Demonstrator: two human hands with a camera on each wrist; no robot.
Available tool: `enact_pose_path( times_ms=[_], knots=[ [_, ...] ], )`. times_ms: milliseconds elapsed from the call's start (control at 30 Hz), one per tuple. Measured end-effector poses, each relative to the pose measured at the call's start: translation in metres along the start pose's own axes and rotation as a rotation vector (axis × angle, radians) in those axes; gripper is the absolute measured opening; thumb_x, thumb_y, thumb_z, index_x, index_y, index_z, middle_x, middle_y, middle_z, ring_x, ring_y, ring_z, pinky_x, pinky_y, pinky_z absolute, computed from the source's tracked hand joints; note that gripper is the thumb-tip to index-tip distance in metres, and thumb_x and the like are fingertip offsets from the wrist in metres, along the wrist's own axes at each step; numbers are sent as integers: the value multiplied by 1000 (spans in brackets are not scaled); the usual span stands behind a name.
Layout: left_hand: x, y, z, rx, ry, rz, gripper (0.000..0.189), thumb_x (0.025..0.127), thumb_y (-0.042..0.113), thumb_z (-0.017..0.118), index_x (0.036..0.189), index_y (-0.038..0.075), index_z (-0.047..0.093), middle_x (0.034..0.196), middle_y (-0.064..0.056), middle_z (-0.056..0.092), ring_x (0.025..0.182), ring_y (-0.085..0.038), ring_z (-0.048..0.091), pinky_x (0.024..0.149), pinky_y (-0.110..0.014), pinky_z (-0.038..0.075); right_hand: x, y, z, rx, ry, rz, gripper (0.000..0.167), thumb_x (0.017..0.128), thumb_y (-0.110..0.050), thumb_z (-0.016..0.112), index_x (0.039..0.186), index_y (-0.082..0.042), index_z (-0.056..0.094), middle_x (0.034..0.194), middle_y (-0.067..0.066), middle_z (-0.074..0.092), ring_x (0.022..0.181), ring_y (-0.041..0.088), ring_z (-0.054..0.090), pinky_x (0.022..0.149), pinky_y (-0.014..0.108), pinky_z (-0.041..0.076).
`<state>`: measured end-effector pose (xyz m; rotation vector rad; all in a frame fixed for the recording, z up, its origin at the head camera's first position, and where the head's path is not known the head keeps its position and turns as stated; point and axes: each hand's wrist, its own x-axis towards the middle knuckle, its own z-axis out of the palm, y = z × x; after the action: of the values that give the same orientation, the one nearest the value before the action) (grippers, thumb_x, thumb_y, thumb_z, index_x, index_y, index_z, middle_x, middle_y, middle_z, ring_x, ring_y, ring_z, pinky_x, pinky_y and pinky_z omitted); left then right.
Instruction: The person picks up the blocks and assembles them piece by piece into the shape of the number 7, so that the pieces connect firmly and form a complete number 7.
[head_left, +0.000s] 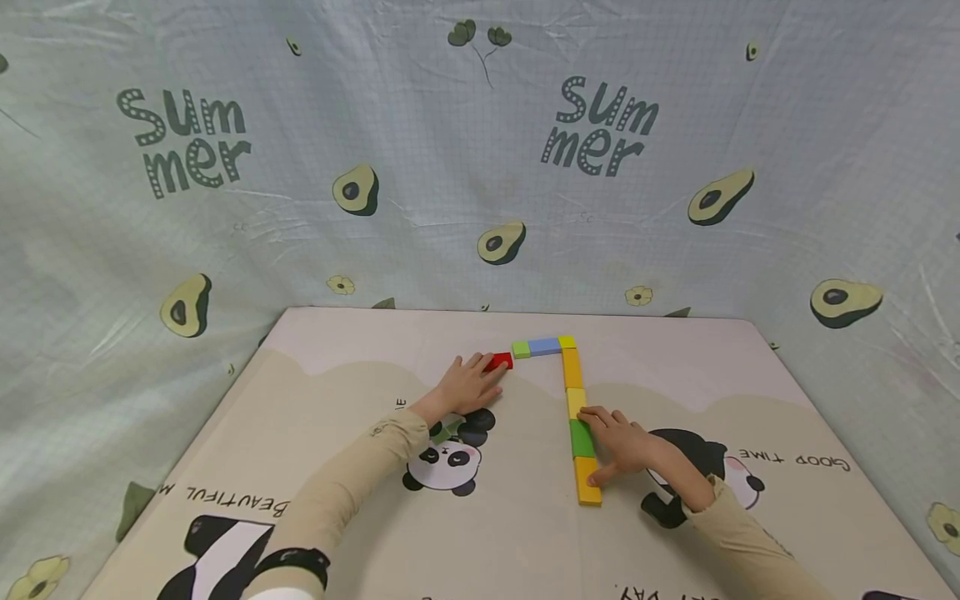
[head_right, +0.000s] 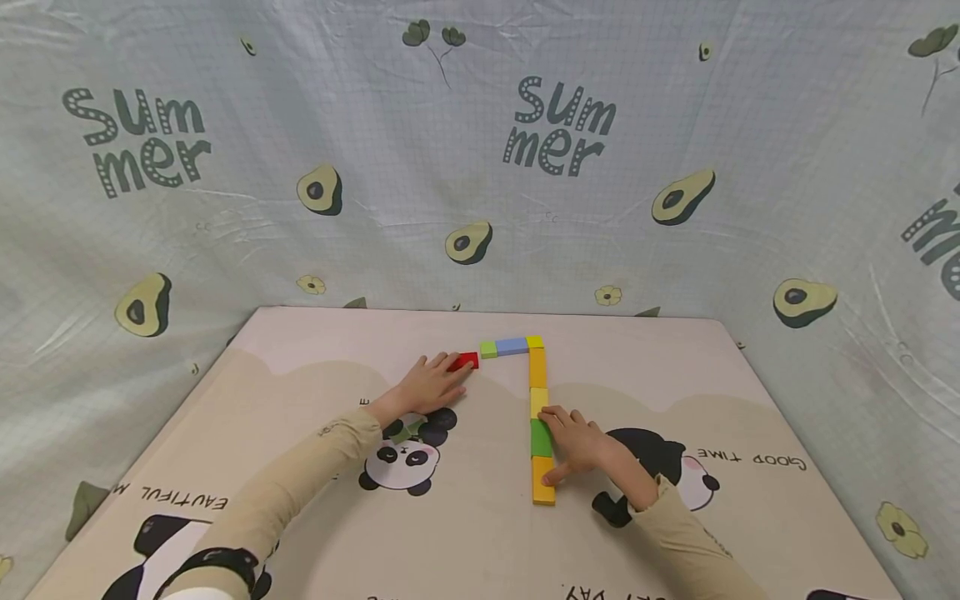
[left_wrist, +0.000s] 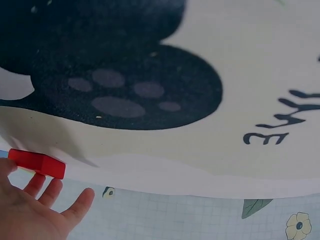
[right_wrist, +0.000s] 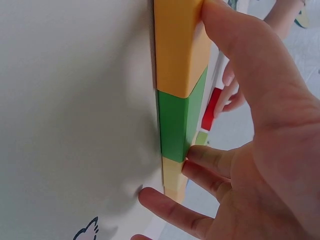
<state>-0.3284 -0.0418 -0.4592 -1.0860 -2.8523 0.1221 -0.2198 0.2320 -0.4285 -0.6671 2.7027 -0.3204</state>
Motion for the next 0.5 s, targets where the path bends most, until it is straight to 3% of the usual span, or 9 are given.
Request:
enact_pose_path(
  times_ms=[500],
  knots=[
    [10, 0, 2, -13, -32, -73, 50, 94, 42, 33, 139, 20, 32, 139, -11, 35, 125, -29, 34, 96, -52, 33, 1, 2, 1, -8, 2, -2, 96, 64, -45, 75, 134, 0, 28, 140, 18, 24, 117, 40, 35, 88, 60, 36]
  ],
)
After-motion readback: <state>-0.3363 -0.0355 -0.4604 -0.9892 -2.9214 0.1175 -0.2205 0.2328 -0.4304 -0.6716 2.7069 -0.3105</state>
